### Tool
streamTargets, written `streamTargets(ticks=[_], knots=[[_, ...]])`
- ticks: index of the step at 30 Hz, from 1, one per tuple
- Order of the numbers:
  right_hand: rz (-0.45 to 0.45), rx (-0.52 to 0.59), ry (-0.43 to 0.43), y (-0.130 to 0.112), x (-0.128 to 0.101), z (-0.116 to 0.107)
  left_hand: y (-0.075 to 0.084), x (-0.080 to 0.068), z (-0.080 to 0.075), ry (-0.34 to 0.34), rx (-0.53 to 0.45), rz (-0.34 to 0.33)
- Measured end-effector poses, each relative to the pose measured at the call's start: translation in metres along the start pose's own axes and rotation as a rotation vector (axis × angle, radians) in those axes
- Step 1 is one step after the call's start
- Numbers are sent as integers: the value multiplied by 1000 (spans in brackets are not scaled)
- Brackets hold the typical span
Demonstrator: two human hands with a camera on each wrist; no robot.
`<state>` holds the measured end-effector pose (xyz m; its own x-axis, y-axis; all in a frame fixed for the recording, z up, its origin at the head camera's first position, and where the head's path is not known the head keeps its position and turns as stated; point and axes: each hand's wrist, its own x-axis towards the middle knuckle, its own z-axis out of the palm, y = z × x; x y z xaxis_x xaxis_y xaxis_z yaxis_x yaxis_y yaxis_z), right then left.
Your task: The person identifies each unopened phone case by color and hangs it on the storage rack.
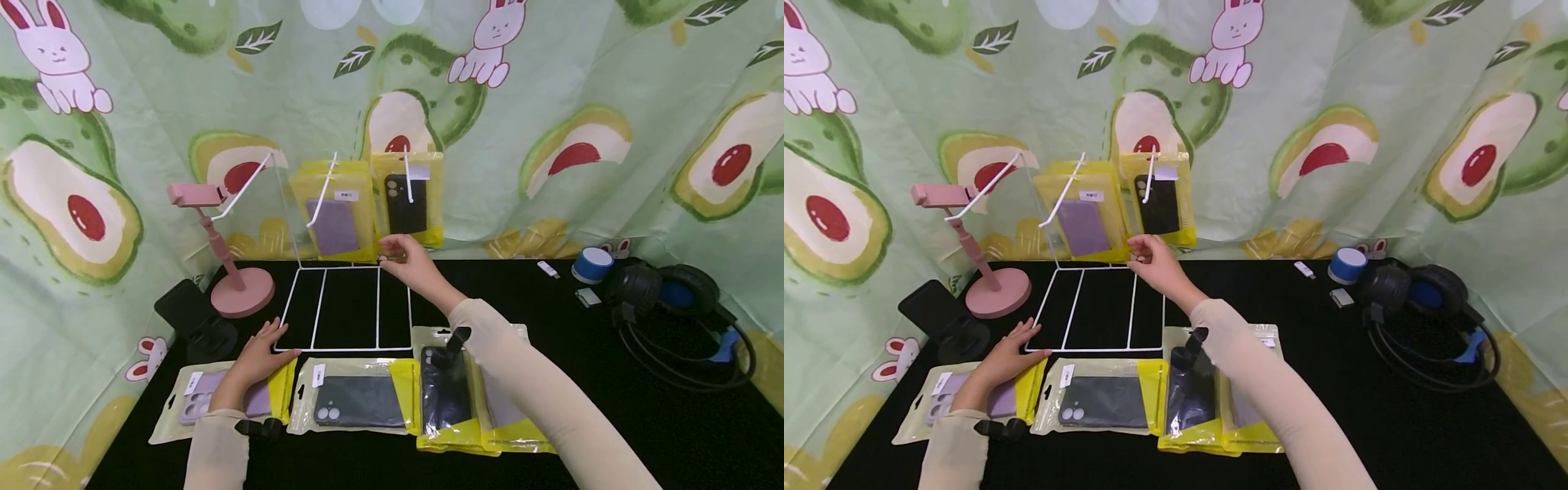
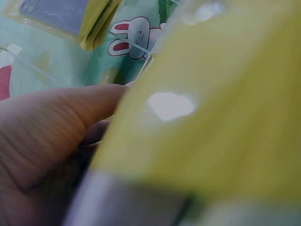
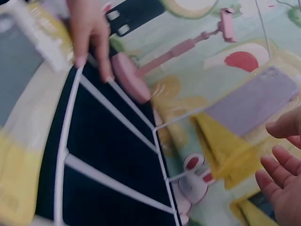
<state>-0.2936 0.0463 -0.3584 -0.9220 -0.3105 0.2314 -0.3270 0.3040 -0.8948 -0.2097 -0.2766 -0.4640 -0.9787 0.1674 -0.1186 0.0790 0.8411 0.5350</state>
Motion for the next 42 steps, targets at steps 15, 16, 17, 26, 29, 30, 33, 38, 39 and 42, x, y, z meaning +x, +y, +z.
streamTargets(ticks=[15, 16, 17, 26, 29, 30, 33, 38, 39, 42], knots=[[36, -71, -17, 44, -102, -74, 2, -3, -2, 6, -11, -4], [48, -86, -12, 46, -110, -79, 2, -4, -2, 8, -10, -4], [70, -103, -4, 46, -117, -84, 1, -4, -3, 9, -8, -6], [366, -244, 5, 47, -171, -116, 2, -3, -2, 8, -7, -3], [422, -286, -13, 51, -190, -121, 1, -2, -1, 17, -4, 12], [440, -295, -20, 53, -195, -123, 1, -2, -1, 21, -7, 15], [505, -308, -52, 59, -208, -127, 0, -2, 0, 30, -12, 25], [597, -301, -94, 66, -224, -125, 1, -1, 2, 15, -21, 31], [604, -295, -91, 67, -225, -123, 1, -1, 2, 18, -23, 32], [598, -260, -81, 71, -227, -116, -2, -2, 1, 34, -20, 33]])
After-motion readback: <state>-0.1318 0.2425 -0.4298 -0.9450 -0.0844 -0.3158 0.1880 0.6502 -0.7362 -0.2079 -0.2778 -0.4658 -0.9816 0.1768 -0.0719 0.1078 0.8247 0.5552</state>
